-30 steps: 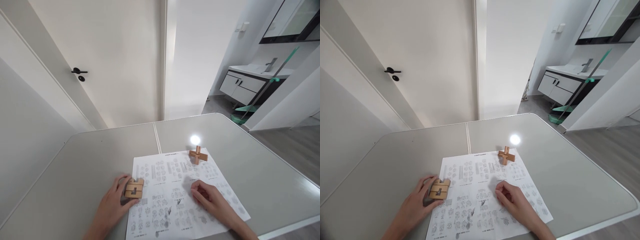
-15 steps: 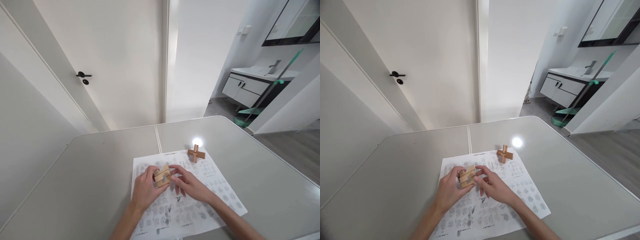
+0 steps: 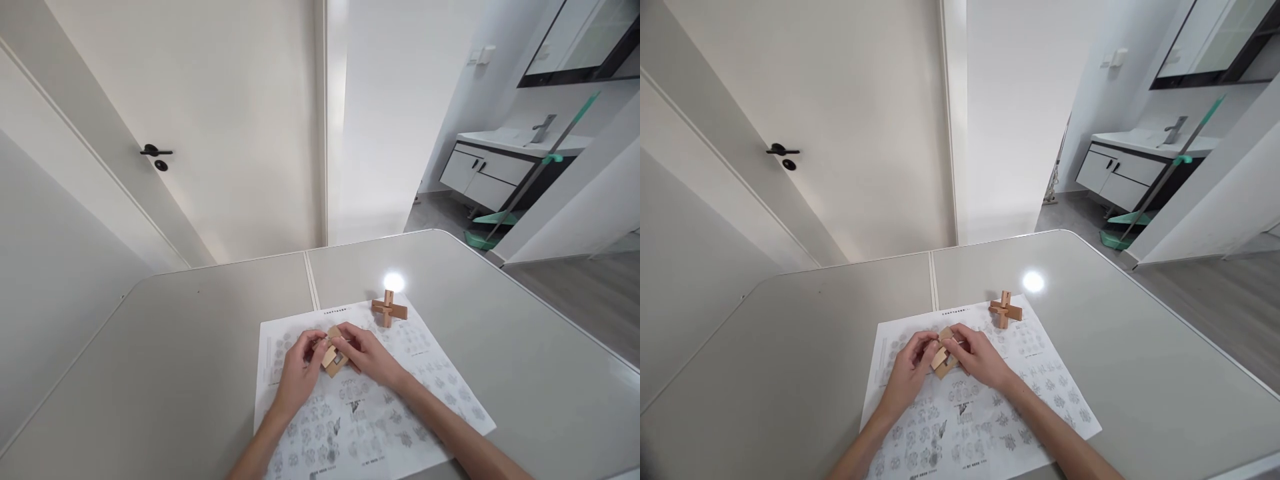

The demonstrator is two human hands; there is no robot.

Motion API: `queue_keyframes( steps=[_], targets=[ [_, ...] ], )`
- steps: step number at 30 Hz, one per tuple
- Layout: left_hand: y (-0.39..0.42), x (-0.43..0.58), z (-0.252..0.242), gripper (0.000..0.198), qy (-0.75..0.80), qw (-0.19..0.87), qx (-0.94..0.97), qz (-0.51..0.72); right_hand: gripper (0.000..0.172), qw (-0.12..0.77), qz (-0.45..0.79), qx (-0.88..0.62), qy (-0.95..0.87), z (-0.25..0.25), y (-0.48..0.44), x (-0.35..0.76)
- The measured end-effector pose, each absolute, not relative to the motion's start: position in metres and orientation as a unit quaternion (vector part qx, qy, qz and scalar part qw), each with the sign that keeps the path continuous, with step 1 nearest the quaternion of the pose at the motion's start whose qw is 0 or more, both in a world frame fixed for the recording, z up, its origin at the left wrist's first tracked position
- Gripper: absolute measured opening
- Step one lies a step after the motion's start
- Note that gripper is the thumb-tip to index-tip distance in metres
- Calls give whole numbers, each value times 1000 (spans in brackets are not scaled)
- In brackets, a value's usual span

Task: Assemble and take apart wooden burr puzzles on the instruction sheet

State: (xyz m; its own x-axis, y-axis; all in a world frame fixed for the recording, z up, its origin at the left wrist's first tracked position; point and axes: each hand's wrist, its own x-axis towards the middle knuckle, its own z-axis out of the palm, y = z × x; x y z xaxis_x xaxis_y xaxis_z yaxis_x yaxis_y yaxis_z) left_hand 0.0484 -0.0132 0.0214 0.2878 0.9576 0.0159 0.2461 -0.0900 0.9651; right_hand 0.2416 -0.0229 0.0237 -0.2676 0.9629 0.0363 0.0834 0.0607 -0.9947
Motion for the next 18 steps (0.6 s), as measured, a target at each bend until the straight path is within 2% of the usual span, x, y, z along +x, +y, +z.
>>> queue_keyframes(
  steps=[9,16,18],
  targets=[
    [-9,47,16,36,489,490,578,432,42,361,520,-479,-609,14,-17,258],
    [-8,46,24,40,501,522,522,452,37,316,449,-529,-646,13,-16,266],
    [-10,46,28,42,502,520,514,462,41,316,457,-530,-641,12,-15,269]
  ],
)
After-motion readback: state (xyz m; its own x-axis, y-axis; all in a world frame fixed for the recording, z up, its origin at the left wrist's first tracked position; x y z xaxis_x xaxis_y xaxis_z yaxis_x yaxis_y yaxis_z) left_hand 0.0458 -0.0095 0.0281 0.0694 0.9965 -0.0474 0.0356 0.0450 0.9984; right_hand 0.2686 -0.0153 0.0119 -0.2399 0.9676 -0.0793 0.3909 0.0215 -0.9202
